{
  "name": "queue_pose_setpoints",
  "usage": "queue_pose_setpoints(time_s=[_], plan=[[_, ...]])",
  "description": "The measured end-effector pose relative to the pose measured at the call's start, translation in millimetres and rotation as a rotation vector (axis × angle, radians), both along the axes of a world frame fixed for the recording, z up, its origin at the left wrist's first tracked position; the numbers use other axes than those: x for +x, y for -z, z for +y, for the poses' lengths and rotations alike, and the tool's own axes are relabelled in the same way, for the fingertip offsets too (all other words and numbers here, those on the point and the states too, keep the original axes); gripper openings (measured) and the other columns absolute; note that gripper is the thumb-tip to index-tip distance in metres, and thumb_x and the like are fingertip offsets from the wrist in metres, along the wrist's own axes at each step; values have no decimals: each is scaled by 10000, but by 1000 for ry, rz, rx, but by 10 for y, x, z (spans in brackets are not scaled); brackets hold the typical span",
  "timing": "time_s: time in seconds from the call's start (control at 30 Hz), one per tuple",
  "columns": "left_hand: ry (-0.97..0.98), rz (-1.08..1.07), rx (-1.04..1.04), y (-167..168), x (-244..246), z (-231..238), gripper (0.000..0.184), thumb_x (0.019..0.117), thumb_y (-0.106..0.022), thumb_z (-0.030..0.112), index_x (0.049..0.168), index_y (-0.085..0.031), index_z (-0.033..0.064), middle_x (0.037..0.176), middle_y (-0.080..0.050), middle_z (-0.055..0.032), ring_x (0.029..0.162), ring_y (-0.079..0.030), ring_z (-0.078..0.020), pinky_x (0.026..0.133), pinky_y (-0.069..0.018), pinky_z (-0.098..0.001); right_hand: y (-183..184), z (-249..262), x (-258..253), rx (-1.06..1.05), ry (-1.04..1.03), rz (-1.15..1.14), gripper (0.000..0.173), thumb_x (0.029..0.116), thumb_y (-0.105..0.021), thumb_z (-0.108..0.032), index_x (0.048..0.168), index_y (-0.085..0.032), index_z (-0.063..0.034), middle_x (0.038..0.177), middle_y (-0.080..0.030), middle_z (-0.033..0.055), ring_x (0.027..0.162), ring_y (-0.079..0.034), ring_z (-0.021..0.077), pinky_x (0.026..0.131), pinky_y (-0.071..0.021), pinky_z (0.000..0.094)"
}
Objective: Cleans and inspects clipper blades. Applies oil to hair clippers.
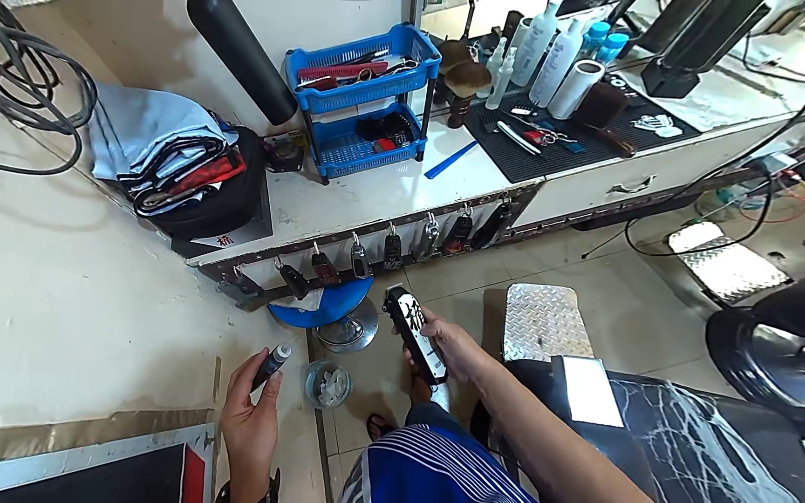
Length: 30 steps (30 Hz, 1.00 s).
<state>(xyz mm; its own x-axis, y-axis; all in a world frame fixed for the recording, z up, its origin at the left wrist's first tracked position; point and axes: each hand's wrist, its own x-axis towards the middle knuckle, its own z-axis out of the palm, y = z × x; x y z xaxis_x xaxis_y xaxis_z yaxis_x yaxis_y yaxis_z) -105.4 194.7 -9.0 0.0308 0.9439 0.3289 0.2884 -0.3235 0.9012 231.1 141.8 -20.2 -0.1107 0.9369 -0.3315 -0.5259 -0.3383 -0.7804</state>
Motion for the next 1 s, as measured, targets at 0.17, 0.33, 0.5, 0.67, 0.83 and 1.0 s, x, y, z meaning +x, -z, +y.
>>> queue_pose_setpoints(time_s=[0.17, 0.33, 0.5, 0.67, 0.83, 1.0], plan=[[-46, -1, 36, -18, -92, -55, 408, 933, -694, 153, 1300, -659, -22, 1313, -645, -124, 1197, -632, -173, 1010, -542, -290, -153, 103, -18, 102, -71, 17, 704, 868, -496, -117, 1539, -285, -105, 1263, -619, 168, 905, -701, 252, 768, -611, 385], [-113, 18, 59, -22, -194, -163, 397, 947, -686, 182, 1294, -667, -10, 1306, -650, -125, 1193, -633, -185, 1005, -546, -304, -224, 289, -94, 144, -145, -1, 699, 899, -484, -111, 1561, -261, -91, 1256, -625, 163, 896, -704, 247, 757, -616, 377], [-221, 28, 74, -3, -317, -268, 412, 937, -718, 222, 1298, -677, 28, 1295, -664, -96, 1180, -641, -177, 1007, -547, -304, -217, 581, -172, 170, -238, -6, 690, 909, -479, -101, 1562, -257, -69, 1245, -633, 167, 886, -704, 240, 762, -614, 371], [-341, -1, 54, -109, -277, -376, 397, 926, -719, 165, 1280, -679, -9, 1302, -658, -107, 1212, -624, -157, 1024, -532, -286, -240, 891, -248, 193, -353, -94, 701, 921, -464, -101, 1580, -229, -76, 1239, -639, 129, 901, -702, 206, 776, -613, 349], [-434, -45, 46, -191, -256, -509, 380, 931, -722, 149, 1286, -681, 20, 1321, -653, -83, 1219, -622, -171, 1032, -537, -315, -361, 1276, -375, 237, -459, -290, 778, 877, -718, -306, 1506, -338, -52, 1100, -682, 90, 776, -691, 174, 673, -607, 306], [-543, -83, 68, -229, -223, -715, 375, 933, -735, 164, 1286, -693, 44, 1340, -650, -72, 1230, -622, -175, 1034, -541, -323, -694, 1814, -626, 274, -560, -480, 651, 842, -776, -214, 1372, -433, -55, 903, -669, 81, 650, -672, 164, 607, -609, 305]])
